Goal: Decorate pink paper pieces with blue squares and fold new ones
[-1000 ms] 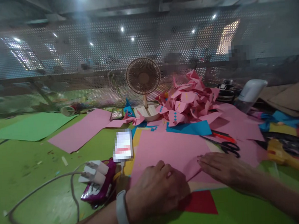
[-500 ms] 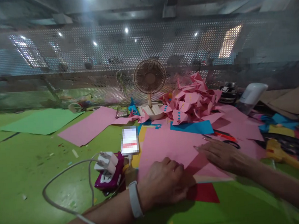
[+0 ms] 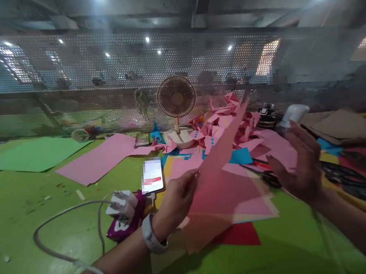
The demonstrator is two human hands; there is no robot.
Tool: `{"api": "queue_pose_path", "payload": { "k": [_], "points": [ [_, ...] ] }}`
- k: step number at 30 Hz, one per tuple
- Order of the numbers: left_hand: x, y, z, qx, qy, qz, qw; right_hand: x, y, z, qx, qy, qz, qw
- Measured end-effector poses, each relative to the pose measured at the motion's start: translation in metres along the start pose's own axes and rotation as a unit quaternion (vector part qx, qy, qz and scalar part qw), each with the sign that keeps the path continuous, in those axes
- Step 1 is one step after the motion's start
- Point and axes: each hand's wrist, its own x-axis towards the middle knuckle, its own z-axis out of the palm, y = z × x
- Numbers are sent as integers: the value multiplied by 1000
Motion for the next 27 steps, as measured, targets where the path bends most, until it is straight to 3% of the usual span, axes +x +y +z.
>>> {"api": "queue_pose_path", "payload": {
  "k": [2,6,8,12,15,18,21,23,25,27],
  "points": [
    [4,-1,1,-112,28,-63,991,-5,-1,7,22,-24,22,999],
    [8,-3,6,-279,33,-175,944,-21,5,25,46,-162,-100,981],
    [9,-1,8,-318,16,-214,924,-27,8,28,57,-219,-148,963],
    [8,2,11,-369,-53,-271,887,-32,8,24,92,-261,-185,943],
    [7,-4,14,-335,-94,-289,892,-38,7,24,142,-316,-206,915],
    [7,-11,12,-170,-133,-249,944,-46,5,26,211,-375,-178,885],
    [8,-8,2,63,-109,-119,985,-51,3,27,266,-438,-131,849],
    [8,0,-6,114,-111,-19,987,-53,4,26,284,-473,-89,829],
    [9,7,-13,88,-204,51,974,-54,6,25,308,-493,-43,812],
    [9,12,-16,64,-321,54,943,-57,9,26,353,-497,-5,793]
  ]
}}
